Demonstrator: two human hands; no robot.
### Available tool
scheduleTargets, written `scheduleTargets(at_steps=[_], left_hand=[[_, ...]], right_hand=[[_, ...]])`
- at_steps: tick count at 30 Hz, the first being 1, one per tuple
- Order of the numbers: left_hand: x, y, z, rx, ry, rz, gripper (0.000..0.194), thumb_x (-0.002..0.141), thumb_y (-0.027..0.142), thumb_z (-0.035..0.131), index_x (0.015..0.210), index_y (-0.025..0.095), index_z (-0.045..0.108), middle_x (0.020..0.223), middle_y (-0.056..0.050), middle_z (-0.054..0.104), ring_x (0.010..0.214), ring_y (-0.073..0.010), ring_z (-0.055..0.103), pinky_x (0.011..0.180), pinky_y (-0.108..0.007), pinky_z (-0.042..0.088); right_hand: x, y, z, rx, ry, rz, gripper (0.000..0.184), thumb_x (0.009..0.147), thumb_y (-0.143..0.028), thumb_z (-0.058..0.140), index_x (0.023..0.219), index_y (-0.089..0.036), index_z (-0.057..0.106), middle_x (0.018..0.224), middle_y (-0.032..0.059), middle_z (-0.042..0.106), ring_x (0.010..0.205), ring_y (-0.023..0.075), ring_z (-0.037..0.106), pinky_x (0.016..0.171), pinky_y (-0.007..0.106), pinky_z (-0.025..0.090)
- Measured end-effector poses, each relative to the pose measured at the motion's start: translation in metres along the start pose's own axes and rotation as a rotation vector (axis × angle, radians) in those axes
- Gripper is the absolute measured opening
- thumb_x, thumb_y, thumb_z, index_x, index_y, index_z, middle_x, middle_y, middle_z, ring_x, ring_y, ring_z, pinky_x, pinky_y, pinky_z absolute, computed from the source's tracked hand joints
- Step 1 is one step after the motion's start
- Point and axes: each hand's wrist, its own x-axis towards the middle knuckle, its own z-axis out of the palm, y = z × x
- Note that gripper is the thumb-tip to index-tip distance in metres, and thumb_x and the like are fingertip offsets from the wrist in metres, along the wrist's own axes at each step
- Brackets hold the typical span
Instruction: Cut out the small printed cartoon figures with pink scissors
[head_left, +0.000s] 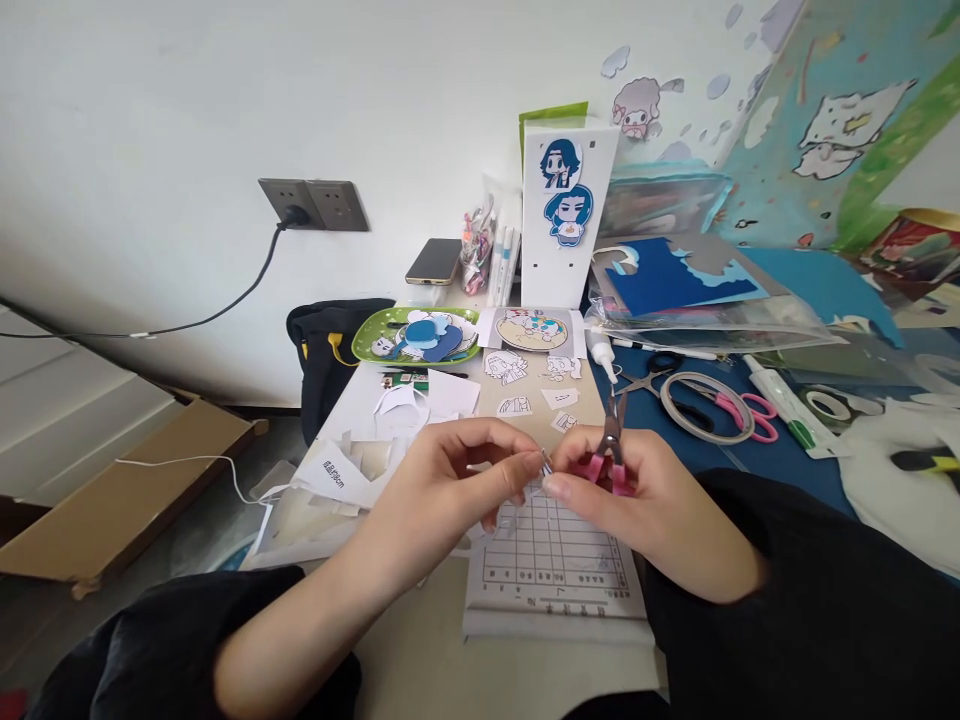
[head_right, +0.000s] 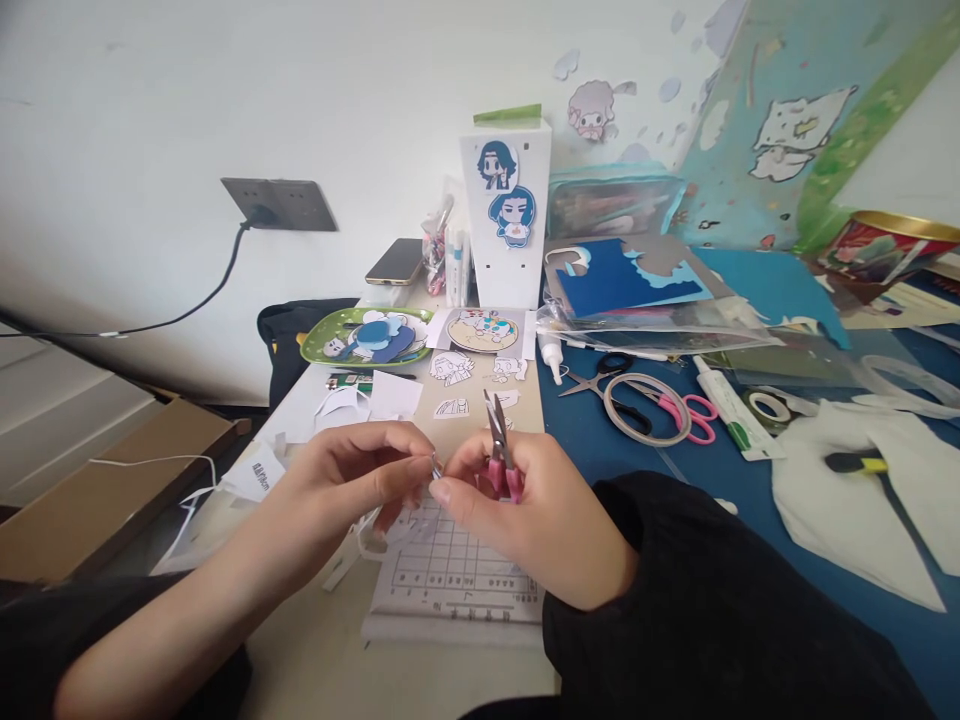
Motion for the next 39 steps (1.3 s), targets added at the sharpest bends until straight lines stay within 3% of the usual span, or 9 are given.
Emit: scheduleTargets(at_steps=[2, 5, 8, 10, 17, 22, 28, 35, 39], left_hand=[[-0.001, 0.001, -0.001, -0.002, 0.025, 0.005, 0.015, 0.076, 0.029, 0.064, 0.070, 0.015, 0.063, 0.059, 0.003, 0.055, 0.046, -0.0054, 0.043, 0.043, -0.016, 0.037], [-0.001, 0.002, -0.003, -0.037, 0.071, 0.040, 0.016, 0.076, 0.029, 0.064, 0.069, 0.016, 0.063, 0.055, 0.004, 0.053, 0.046, -0.0061, 0.042, 0.043, -0.016, 0.037], [0.000, 0.002, -0.005, -0.069, 0.078, 0.094, 0.014, 0.077, 0.027, 0.063, 0.069, 0.016, 0.063, 0.054, 0.004, 0.052, 0.046, -0.0065, 0.043, 0.042, -0.016, 0.037], [-0.001, 0.002, -0.005, -0.081, 0.072, 0.111, 0.013, 0.078, 0.026, 0.063, 0.069, 0.016, 0.063, 0.054, 0.005, 0.053, 0.046, -0.0063, 0.044, 0.042, -0.015, 0.037], [-0.002, 0.004, -0.006, -0.088, 0.078, 0.133, 0.014, 0.081, 0.028, 0.060, 0.074, 0.016, 0.060, 0.063, 0.004, 0.056, 0.048, -0.0051, 0.044, 0.043, -0.014, 0.038], [-0.001, -0.001, -0.010, -0.043, 0.097, 0.113, 0.016, 0.082, 0.030, 0.059, 0.075, 0.015, 0.059, 0.061, 0.004, 0.052, 0.047, -0.0050, 0.043, 0.043, -0.015, 0.038], [-0.001, -0.007, -0.012, -0.057, 0.052, 0.050, 0.018, 0.082, 0.032, 0.058, 0.075, 0.016, 0.059, 0.058, 0.004, 0.055, 0.042, -0.0047, 0.043, 0.041, -0.015, 0.038], [-0.003, -0.007, -0.015, -0.132, -0.031, 0.029, 0.017, 0.080, 0.030, 0.061, 0.071, 0.015, 0.059, 0.063, 0.002, 0.059, 0.049, -0.0061, 0.049, 0.037, -0.011, 0.038], [-0.004, -0.007, -0.016, -0.164, -0.059, 0.014, 0.014, 0.080, 0.027, 0.061, 0.070, 0.016, 0.060, 0.056, 0.004, 0.057, 0.047, -0.0059, 0.047, 0.036, -0.010, 0.038]], right_hand=[[0.004, 0.007, -0.002, 0.139, -0.073, 0.027, 0.010, 0.076, -0.024, 0.053, 0.078, -0.016, 0.058, 0.056, -0.0052, 0.041, 0.048, 0.0075, 0.035, 0.045, 0.021, 0.027], [0.007, 0.016, -0.007, 0.414, -0.320, 0.034, 0.027, 0.066, -0.031, 0.057, 0.089, -0.017, 0.057, 0.060, -0.0022, 0.051, 0.052, 0.0120, 0.049, 0.050, 0.025, 0.038], [0.001, 0.013, -0.010, 0.413, -0.300, 0.051, 0.046, 0.071, -0.016, 0.053, 0.118, -0.019, 0.050, 0.081, 0.0013, 0.055, 0.077, 0.0161, 0.057, 0.065, 0.029, 0.044], [-0.005, 0.006, -0.011, 0.305, -0.317, 0.080, 0.044, 0.078, -0.011, 0.050, 0.121, -0.018, 0.047, 0.080, 0.0021, 0.058, 0.077, 0.0147, 0.057, 0.067, 0.029, 0.044], [-0.009, -0.001, -0.010, 0.299, -0.312, -0.012, 0.038, 0.076, -0.003, 0.054, 0.109, -0.021, 0.055, 0.088, 0.0018, 0.052, 0.082, 0.0152, 0.059, 0.064, 0.025, 0.048], [-0.005, -0.003, -0.008, 0.218, -0.273, 0.030, 0.024, 0.079, -0.016, 0.060, 0.102, -0.016, 0.056, 0.080, 0.0023, 0.053, 0.067, 0.0123, 0.054, 0.058, 0.025, 0.046], [-0.004, 0.001, -0.005, 0.044, -0.237, 0.151, 0.026, 0.062, -0.022, 0.076, 0.078, -0.015, 0.057, 0.054, -0.0078, 0.036, 0.045, 0.0050, 0.029, 0.041, 0.019, 0.023], [-0.005, 0.002, -0.004, 0.000, -0.251, 0.115, 0.011, 0.067, -0.017, 0.064, 0.076, -0.013, 0.060, 0.048, -0.0070, 0.035, 0.043, 0.0061, 0.029, 0.040, 0.020, 0.025], [-0.007, 0.003, -0.003, -0.104, -0.240, 0.085, 0.014, 0.068, -0.011, 0.058, 0.080, -0.013, 0.065, 0.047, -0.0060, 0.038, 0.041, 0.0059, 0.030, 0.039, 0.019, 0.025]])
